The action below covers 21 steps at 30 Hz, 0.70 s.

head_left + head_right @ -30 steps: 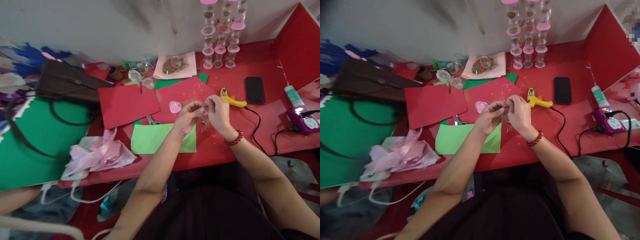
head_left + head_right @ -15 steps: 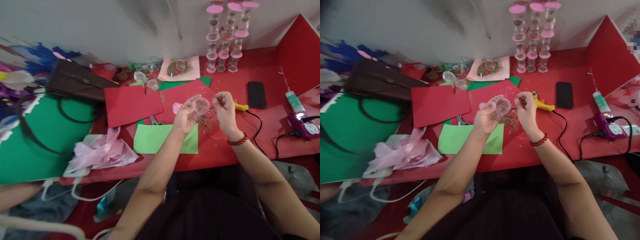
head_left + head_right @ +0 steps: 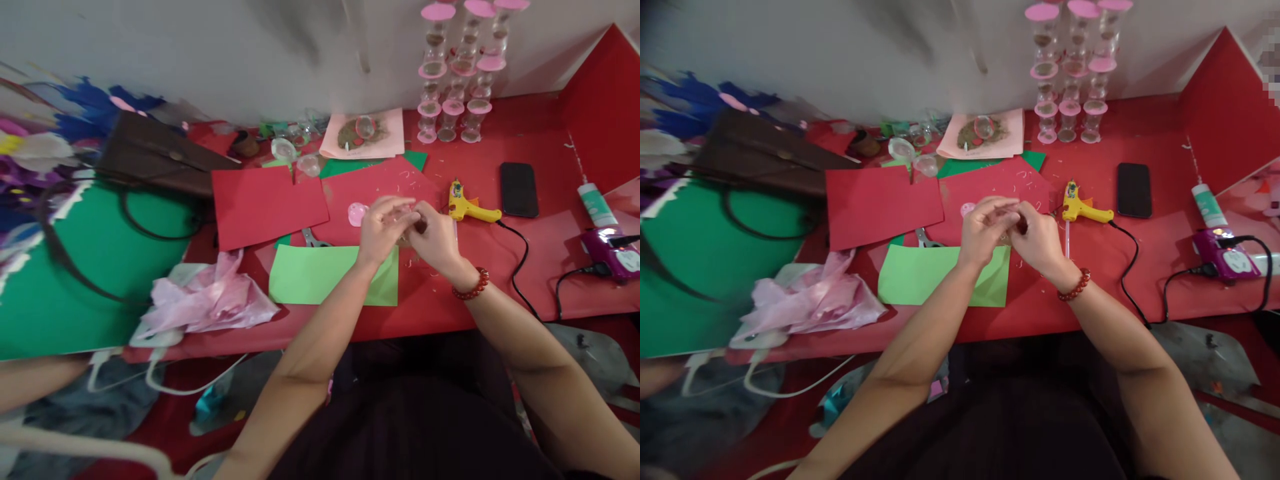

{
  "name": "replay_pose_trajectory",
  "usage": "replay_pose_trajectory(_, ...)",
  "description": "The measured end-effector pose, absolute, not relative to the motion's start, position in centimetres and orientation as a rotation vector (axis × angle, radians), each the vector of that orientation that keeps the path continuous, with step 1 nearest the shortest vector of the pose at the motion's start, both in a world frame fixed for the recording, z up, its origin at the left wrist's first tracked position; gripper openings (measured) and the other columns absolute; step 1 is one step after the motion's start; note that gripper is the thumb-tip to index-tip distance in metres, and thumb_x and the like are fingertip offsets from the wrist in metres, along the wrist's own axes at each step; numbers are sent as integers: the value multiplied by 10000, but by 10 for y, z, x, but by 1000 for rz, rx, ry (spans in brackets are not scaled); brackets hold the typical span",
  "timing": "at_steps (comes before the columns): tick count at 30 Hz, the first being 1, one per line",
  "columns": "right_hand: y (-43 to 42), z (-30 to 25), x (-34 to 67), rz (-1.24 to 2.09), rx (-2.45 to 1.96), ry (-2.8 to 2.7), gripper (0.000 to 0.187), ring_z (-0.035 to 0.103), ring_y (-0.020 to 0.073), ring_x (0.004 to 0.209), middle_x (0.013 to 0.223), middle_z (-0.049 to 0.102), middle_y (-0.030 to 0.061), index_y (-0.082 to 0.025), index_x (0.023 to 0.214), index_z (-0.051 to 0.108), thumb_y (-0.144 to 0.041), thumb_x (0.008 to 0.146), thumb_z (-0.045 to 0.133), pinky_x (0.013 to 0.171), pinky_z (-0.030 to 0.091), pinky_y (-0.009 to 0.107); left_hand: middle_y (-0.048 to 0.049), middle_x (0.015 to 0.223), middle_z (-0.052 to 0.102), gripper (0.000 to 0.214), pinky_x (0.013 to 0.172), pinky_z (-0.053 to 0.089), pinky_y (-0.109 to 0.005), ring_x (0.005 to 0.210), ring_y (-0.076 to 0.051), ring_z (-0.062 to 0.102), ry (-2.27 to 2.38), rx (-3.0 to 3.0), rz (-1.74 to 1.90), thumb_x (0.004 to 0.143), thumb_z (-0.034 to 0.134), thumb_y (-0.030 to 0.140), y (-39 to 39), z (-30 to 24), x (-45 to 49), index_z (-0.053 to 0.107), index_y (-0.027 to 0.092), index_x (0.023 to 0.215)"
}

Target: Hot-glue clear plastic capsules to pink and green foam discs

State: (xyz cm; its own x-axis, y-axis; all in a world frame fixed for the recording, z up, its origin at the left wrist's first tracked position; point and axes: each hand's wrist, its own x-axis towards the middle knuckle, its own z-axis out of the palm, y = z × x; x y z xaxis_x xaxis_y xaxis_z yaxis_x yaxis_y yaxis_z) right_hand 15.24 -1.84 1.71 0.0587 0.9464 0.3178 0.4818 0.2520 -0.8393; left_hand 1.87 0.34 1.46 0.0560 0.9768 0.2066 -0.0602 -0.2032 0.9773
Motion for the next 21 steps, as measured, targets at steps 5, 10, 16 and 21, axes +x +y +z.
replay_pose_trajectory(5, -18, 15, 152, 671, -1334, -1575, 247, 371, 94, 510, 560, 445, -89, -255, 708, 411, -147, 781, 621, 543, 292, 268, -27, 866, 777, 130, 856, 554, -285, 869, -177, 690, 1016, 1312, 1205, 870, 811, 348, 7, 9, 18, 803, 228, 820)
replay_pose_trajectory(10, -10, 13, 160, 774, -1318, -1474, 235, 341, 94, 509, 544, 398, -95, -254, 680, 424, -150, 778, 610, 519, 267, 264, -35, 912, 768, 103, 738, 573, -240, 855, -156, 702, 1026, 1152, 1205, 913, 723, 226, 8, 5, 21, 801, 214, 846)
replay_pose_trajectory(16, -10, 17, 159, 713, -1331, -1535, 279, 325, 88, 522, 551, 386, -99, -249, 661, 397, -130, 741, 637, 538, 267, 267, -43, 881, 779, 142, 661, 607, -267, 724, -151, 711, 980, 962, 1096, 916, 747, 321, 9, 10, 20, 795, 193, 874)
replay_pose_trajectory(21, -13, 19, 158, 644, -1334, -1562, 293, 323, 92, 523, 554, 391, -100, -257, 694, 383, -167, 777, 650, 538, 278, 263, -21, 755, 744, 139, 602, 586, -251, 620, -131, 677, 972, 930, 1079, 894, 791, 323, 10, 9, 19, 815, 186, 900)
